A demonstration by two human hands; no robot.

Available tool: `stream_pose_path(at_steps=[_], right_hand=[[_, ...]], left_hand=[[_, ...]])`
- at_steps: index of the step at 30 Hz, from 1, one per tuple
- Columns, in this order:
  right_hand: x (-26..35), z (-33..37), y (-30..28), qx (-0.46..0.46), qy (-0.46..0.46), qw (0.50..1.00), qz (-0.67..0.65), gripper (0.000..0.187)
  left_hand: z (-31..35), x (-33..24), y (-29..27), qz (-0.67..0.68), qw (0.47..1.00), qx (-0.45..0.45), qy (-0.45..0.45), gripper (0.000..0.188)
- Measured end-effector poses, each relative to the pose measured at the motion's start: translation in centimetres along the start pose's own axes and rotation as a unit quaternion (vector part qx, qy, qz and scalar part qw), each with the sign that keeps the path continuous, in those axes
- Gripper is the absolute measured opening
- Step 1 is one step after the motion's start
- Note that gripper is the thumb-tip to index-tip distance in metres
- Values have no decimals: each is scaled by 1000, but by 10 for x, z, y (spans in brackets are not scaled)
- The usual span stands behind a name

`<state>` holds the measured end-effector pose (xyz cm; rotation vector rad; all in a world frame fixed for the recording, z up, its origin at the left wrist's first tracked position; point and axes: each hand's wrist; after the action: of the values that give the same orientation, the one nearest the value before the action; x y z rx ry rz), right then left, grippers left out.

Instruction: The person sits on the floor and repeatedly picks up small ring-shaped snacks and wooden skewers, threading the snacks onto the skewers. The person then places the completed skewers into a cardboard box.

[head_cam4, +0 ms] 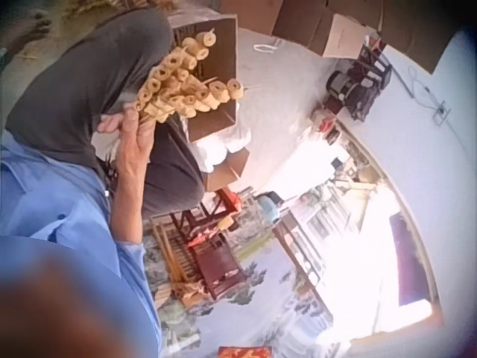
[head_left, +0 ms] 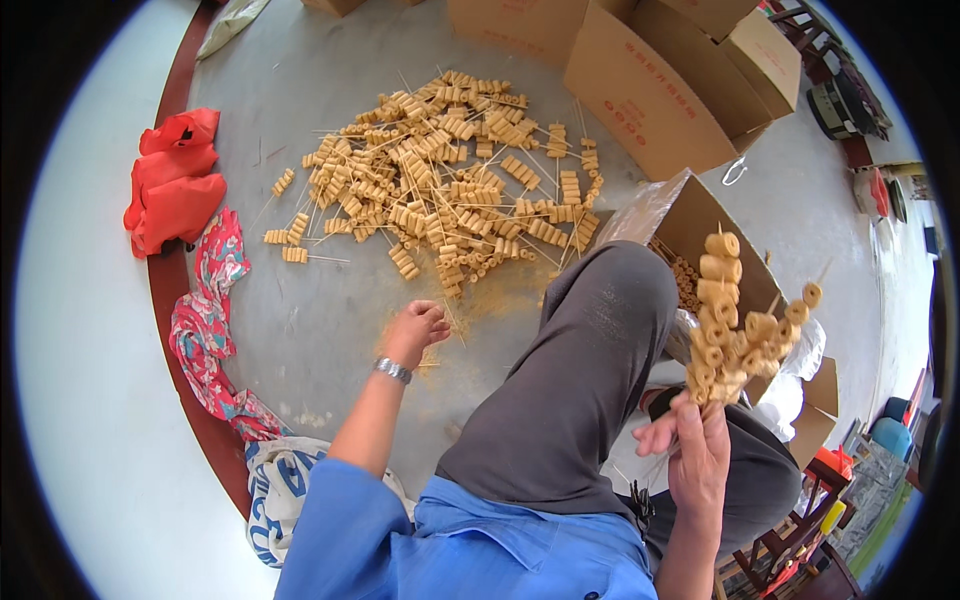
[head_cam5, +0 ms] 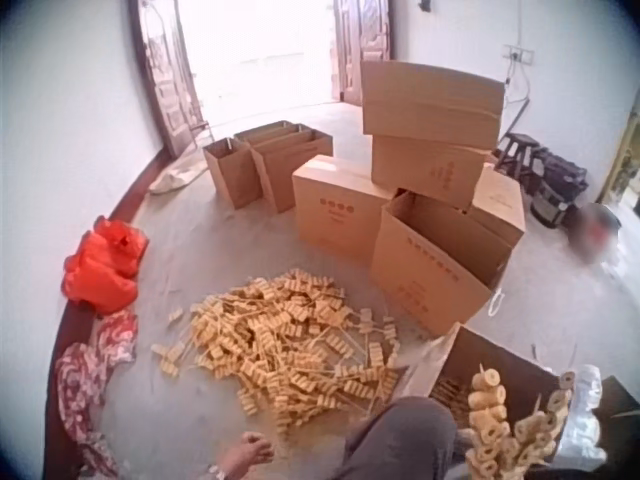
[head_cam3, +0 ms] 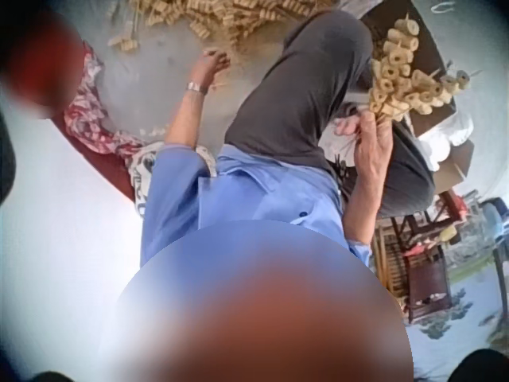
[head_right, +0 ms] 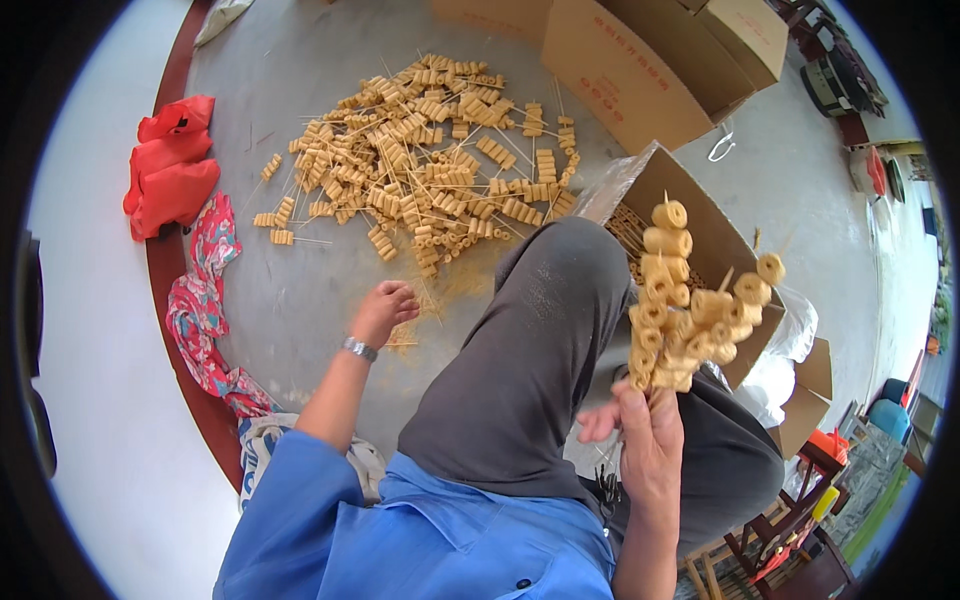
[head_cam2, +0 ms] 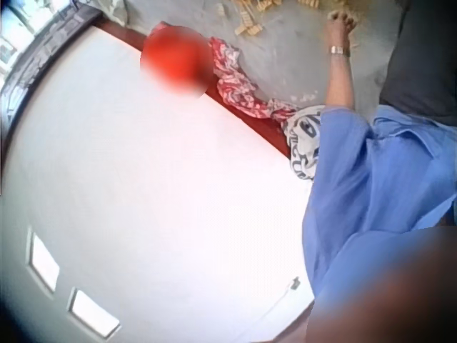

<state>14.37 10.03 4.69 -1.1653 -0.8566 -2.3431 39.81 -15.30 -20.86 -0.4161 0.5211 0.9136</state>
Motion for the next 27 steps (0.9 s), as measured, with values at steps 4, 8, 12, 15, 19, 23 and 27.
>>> stream_pose_path(at_steps=[4, 8, 12, 15, 19, 23, 27], right_hand=[[-3, 0, -9, -25, 18, 999, 26, 20], [-4, -12, -14, -42, 27, 998, 32, 20], [-7, -26, -8, -40, 47, 998, 26, 18], [-6, -28, 2, -28, 68, 997, 35, 17], [6, -30, 3, 18, 97, 995, 28, 17], [9, -28, 3, 23, 109, 993, 23, 20], [4, -19, 1, 48, 95, 994, 2, 24]], left_hand=[[-74, 38, 10, -66, 995, -77, -8, 36], [-111, 26, 23, -444, 795, -324, 256, 45], [-106, -22, 48, -600, 675, -228, 363, 49], [-130, -23, 53, -658, 655, -145, 342, 42], [-146, -17, 30, -693, 642, -92, 316, 17], [-100, -47, -6, -690, 673, -69, 258, 12], [-23, -86, -71, -590, 702, -157, 366, 22]])
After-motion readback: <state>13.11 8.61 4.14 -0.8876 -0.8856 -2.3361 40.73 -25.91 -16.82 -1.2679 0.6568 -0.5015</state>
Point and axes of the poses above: each hand's wrist, its own z-axis away from the middle knuckle, its own y-axis out of the palm, x = y × z, and after that the axes turned 14 degrees about -z, right-handed
